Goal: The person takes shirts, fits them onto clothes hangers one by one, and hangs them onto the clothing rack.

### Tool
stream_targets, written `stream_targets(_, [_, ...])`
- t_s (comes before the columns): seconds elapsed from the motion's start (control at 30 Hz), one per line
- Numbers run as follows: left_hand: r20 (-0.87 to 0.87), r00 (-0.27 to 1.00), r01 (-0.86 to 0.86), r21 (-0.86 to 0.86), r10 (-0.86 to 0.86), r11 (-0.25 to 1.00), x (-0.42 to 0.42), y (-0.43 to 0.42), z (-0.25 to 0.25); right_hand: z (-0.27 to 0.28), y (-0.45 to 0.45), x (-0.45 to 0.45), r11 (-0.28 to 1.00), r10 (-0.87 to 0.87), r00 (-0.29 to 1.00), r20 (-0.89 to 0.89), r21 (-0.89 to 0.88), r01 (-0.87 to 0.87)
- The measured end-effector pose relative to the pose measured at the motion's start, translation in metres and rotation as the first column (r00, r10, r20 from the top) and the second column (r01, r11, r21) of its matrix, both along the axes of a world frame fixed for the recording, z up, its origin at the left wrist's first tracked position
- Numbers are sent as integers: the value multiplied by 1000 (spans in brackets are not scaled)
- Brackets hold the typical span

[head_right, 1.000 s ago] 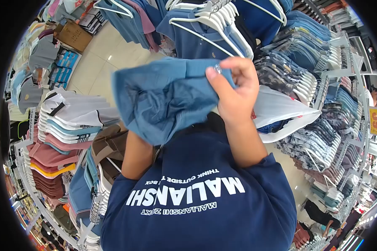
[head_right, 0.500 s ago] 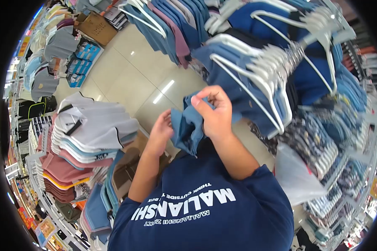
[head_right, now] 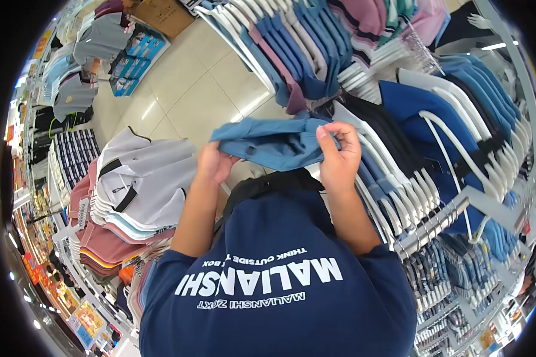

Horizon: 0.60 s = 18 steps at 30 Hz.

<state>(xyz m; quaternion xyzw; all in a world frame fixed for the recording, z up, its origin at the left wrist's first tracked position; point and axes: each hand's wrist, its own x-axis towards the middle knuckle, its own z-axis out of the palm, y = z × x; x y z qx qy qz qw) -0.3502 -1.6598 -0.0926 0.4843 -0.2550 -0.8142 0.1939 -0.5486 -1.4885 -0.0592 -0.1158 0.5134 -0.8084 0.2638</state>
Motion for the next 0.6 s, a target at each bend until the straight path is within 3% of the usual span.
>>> stream_targets(0.03, [-93,996,13,2,-12,1000,-6,-10,14,-10,-4,-5,1000,8,1000,7,5,-8])
stream_targets(0.1, [-99,995,-9,17,10,1000,-27,-22,40,-26,-11,-9,963,73,965,-253,270,-2])
stream_targets(0.17, [-113,994,0,33,4,999,-43,-34,42,-35,-20,-6,951,78,978,-191,308,-16])
stream_targets(0.23, [-186,979,95,80,-79,992,-55,-48,38,-35,-31,-5,800,376,803,-463,599,-29])
stream_targets(0.3, [-211,961,193,61,-176,979,-63,-59,34,-41,-47,10,773,388,791,-473,634,0])
stream_targets(0.37, [-193,952,257,81,-238,963,-69,-73,30,-36,-68,29,728,358,645,-675,635,260])
stream_targets(0.47, [-189,875,471,116,-446,875,-73,-110,18,-30,-101,60,670,251,597,-762,581,461])
stream_targets(0.57, [-191,775,628,136,-602,766,-72,-150,7,-49,-137,100,646,141,723,-676,616,450])
stream_targets(0.6, [-204,705,706,123,-679,697,-71,-162,10,-45,-151,112,662,59,857,-512,663,350])
